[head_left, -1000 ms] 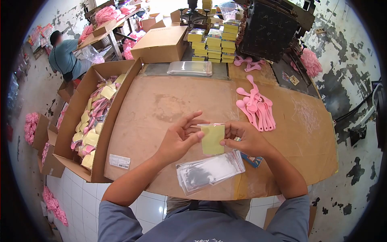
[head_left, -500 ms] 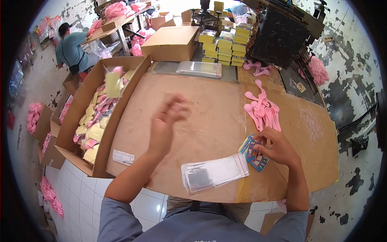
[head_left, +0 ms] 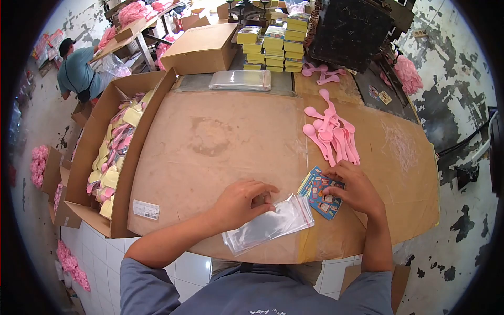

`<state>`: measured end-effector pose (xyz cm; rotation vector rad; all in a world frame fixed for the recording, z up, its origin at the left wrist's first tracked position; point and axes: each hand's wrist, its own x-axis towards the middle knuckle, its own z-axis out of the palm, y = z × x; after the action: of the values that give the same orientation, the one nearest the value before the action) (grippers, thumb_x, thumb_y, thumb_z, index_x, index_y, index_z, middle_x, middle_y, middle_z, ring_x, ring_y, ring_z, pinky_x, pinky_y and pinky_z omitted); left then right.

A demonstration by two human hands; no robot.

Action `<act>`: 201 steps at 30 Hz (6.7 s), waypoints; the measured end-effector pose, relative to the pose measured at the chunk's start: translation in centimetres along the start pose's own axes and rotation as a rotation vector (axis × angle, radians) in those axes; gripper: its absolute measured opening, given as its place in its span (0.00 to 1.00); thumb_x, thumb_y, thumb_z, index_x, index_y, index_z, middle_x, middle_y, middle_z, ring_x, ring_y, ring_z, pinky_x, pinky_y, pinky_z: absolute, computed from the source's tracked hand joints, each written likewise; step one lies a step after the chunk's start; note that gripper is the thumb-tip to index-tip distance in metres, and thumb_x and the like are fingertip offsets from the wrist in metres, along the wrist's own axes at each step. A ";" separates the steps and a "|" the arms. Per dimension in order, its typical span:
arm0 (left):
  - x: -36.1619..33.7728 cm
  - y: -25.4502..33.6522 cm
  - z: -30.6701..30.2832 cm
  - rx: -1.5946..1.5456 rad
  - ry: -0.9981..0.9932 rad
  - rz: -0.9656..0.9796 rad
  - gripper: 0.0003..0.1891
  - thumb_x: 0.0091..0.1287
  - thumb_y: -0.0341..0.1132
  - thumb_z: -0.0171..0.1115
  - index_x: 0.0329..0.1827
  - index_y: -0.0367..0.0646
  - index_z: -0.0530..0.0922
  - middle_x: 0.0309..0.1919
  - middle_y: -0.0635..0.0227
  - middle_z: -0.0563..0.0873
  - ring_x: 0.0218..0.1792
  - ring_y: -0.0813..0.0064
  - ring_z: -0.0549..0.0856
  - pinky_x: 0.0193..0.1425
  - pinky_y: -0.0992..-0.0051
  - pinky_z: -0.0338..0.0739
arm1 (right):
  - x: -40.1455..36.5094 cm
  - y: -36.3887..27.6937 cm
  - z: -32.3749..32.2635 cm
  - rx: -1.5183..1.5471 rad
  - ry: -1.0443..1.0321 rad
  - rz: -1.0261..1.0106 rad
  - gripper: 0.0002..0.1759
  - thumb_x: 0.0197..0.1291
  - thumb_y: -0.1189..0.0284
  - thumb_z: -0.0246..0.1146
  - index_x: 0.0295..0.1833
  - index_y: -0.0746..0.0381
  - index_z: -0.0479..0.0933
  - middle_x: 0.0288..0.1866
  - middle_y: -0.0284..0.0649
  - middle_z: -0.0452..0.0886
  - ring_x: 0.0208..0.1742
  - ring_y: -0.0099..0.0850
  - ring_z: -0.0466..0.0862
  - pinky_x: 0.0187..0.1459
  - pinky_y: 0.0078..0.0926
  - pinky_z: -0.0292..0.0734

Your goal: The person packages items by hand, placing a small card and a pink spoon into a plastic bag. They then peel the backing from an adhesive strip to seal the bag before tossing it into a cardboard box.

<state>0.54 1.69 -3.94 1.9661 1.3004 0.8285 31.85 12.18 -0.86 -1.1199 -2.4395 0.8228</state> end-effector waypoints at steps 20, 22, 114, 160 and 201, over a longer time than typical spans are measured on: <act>-1.3 1.3 1.3 0.335 -0.043 0.188 0.31 0.52 0.47 0.80 0.58 0.47 0.80 0.58 0.61 0.79 0.58 0.56 0.80 0.63 0.59 0.75 | 0.5 -0.1 0.1 0.074 0.119 -0.017 0.09 0.66 0.74 0.72 0.46 0.68 0.82 0.40 0.41 0.85 0.40 0.32 0.86 0.44 0.33 0.81; -0.9 0.7 0.7 0.331 -0.007 0.174 0.31 0.53 0.47 0.81 0.58 0.47 0.80 0.58 0.60 0.80 0.59 0.56 0.80 0.65 0.59 0.75 | 0.5 -0.1 0.1 0.085 0.103 0.010 0.10 0.66 0.73 0.73 0.46 0.67 0.83 0.41 0.40 0.85 0.40 0.32 0.86 0.44 0.33 0.81; -0.7 0.5 -1.1 -0.456 0.145 -0.098 0.29 0.76 0.25 0.67 0.77 0.39 0.68 0.47 0.56 0.93 0.48 0.78 0.91 0.51 0.78 0.85 | 3.7 -8.0 4.3 0.384 -0.007 -0.166 0.16 0.67 0.78 0.70 0.60 0.65 0.82 0.39 0.37 0.88 0.37 0.21 0.84 0.37 0.23 0.78; -0.4 0.8 -1.3 -0.537 -0.044 -0.214 0.17 0.78 0.32 0.66 0.67 0.40 0.83 0.48 0.67 0.93 0.44 0.87 0.86 0.48 0.78 0.84 | 3.6 -8.3 1.4 0.266 0.097 -0.215 0.06 0.70 0.76 0.68 0.48 0.67 0.84 0.38 0.38 0.86 0.39 0.27 0.85 0.42 0.27 0.79; -1.0 2.4 -2.0 -0.427 0.274 0.285 0.19 0.76 0.28 0.66 0.69 0.39 0.79 0.51 0.60 0.93 0.49 0.71 0.92 0.57 0.72 0.84 | 3.2 -16.0 -0.2 0.005 0.199 -0.449 0.08 0.63 0.77 0.72 0.47 0.64 0.85 0.34 0.39 0.83 0.31 0.31 0.85 0.34 0.29 0.79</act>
<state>-0.04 0.34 -1.05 1.7511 0.8928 1.4273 20.72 6.35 9.48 -0.5794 -2.3799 0.5455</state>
